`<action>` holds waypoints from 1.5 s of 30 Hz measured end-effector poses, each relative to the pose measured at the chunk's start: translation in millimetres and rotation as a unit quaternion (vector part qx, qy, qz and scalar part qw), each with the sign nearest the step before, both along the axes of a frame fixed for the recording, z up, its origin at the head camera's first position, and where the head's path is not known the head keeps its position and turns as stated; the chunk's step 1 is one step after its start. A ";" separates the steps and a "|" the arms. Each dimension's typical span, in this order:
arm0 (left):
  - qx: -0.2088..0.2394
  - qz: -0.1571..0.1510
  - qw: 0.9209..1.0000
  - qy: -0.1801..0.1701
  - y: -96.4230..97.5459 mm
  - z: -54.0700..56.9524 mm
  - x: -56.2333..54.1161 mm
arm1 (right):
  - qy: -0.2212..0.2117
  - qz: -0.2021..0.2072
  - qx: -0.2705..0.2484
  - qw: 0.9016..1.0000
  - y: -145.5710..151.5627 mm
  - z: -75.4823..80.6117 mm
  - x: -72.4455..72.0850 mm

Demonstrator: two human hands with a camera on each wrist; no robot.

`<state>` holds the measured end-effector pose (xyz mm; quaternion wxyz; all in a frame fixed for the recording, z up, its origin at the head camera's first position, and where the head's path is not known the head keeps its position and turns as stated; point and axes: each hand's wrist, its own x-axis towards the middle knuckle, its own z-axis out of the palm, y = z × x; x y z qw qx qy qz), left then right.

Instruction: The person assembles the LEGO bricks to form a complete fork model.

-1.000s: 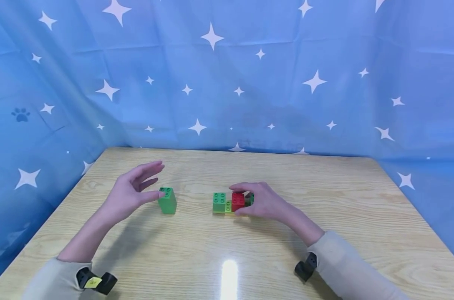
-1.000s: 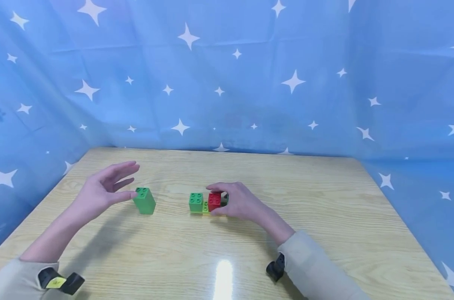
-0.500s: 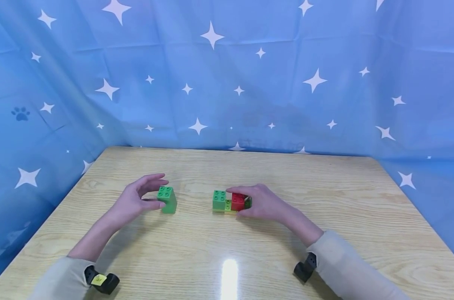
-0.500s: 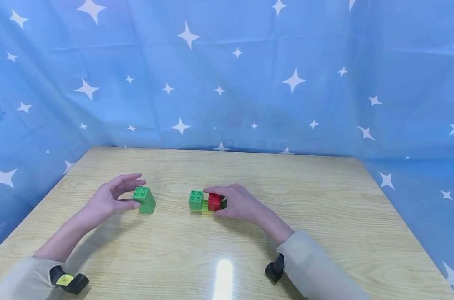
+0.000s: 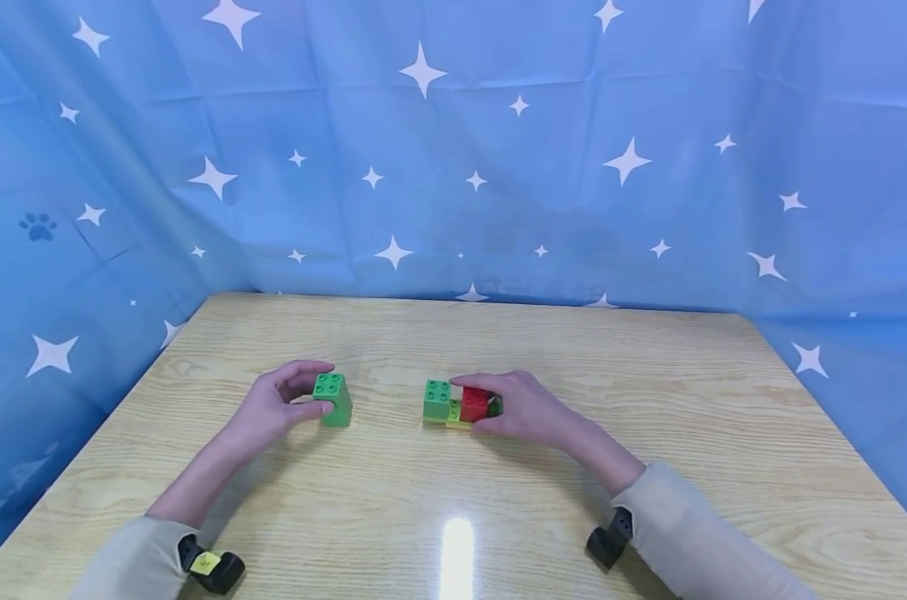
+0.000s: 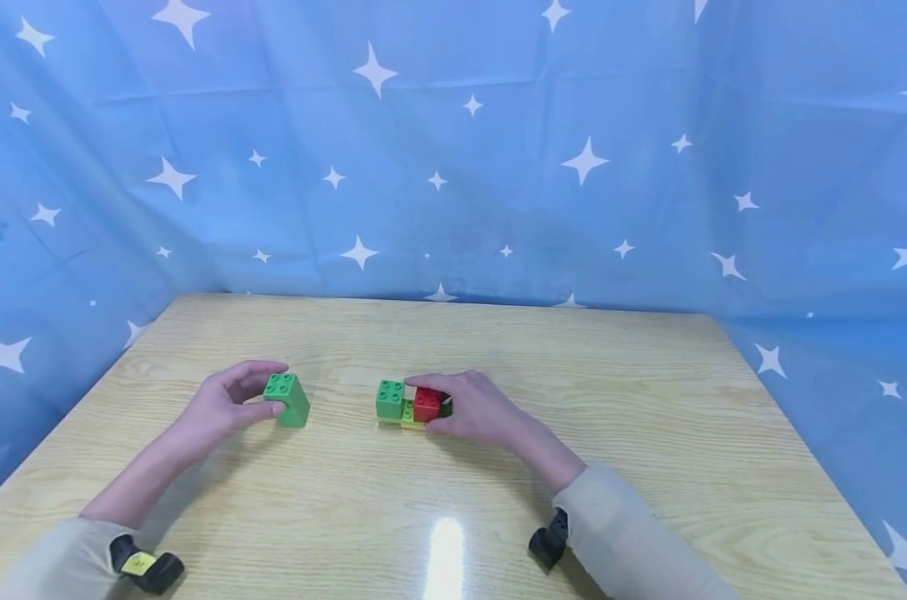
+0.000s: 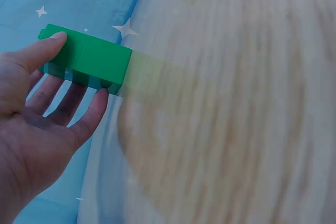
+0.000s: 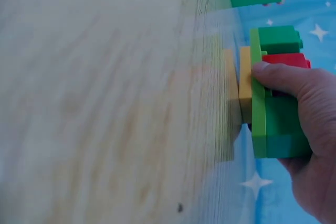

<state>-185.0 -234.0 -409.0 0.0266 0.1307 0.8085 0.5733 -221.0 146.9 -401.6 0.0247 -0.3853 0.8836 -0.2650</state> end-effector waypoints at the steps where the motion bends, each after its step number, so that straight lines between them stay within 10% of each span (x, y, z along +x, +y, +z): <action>1: 0.002 0.001 1.000 0.001 0.8 -0.8 -0.5 | 0.001 0.000 -0.002 1.000 0.6 0.1 0.3; 24: 0.050 -0.019 0.998 -0.022 40.1 -11.8 -8.6 | -0.041 -0.046 -0.037 0.997 17.2 3.5 8.9; 45: 0.052 -0.055 0.996 -0.050 83.9 -9.4 -18.3 | 0.039 -0.043 -0.164 0.985 15.2 12.0 9.5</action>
